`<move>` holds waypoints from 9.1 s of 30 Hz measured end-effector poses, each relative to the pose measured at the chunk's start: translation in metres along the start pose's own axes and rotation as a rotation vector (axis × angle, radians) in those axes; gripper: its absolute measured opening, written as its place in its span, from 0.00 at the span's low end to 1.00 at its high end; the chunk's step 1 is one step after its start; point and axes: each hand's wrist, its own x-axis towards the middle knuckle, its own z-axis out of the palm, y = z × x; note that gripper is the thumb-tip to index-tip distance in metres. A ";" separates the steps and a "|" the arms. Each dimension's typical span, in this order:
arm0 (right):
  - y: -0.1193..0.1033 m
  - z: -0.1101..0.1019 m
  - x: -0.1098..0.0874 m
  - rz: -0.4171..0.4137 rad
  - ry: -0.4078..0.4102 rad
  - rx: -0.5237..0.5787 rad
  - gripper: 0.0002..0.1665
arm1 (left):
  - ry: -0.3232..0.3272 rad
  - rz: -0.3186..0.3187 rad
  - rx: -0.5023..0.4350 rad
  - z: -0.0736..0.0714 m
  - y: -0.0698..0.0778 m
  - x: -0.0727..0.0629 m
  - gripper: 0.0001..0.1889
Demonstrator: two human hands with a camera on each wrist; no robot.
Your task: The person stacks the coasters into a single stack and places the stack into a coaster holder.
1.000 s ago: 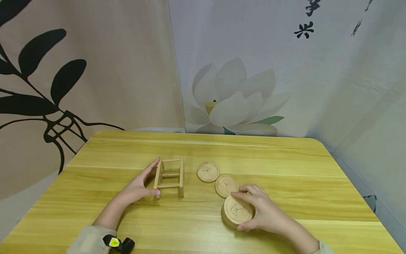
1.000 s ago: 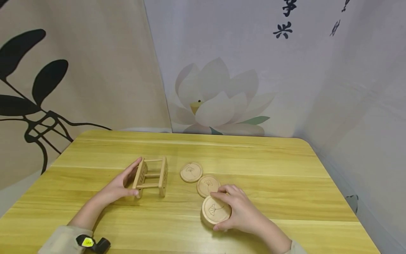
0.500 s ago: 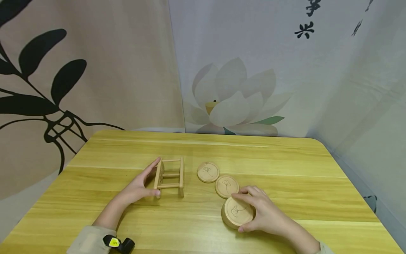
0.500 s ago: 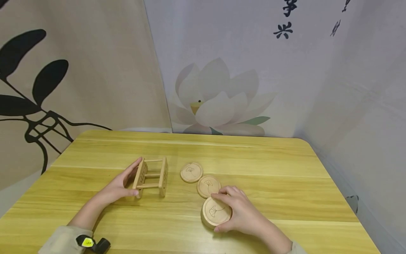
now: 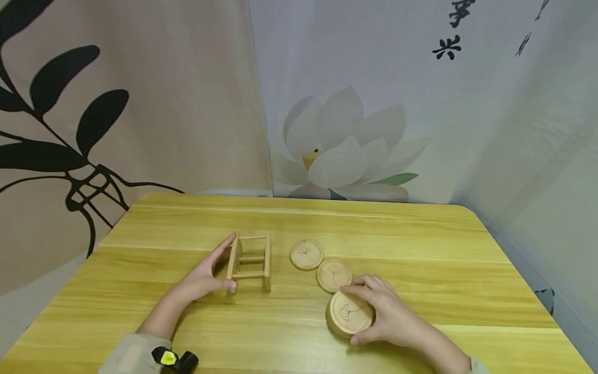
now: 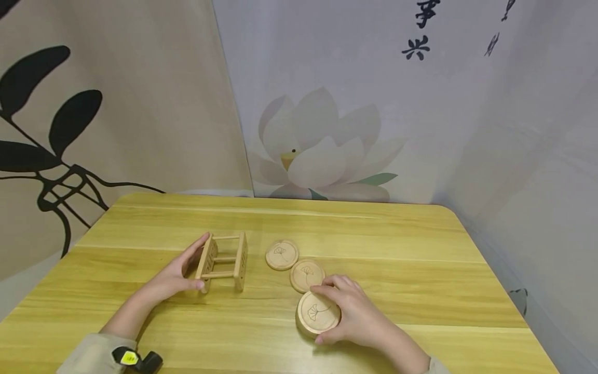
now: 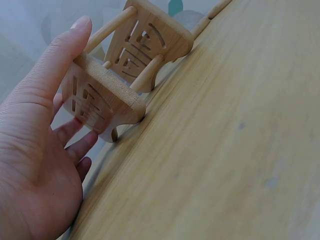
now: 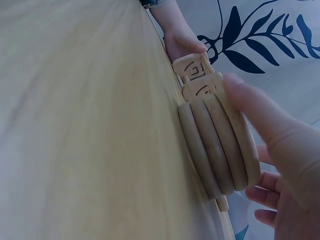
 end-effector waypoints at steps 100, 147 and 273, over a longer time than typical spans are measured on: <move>0.075 -0.005 0.069 -0.140 -0.189 0.129 0.39 | 0.004 0.008 0.010 0.000 -0.002 -0.001 0.58; 0.066 -0.016 0.056 -0.050 0.006 0.272 0.44 | -0.002 0.018 0.019 0.000 -0.003 -0.002 0.58; 0.029 0.002 -0.018 -0.161 0.008 0.292 0.45 | 0.001 0.005 0.011 0.000 -0.003 -0.003 0.58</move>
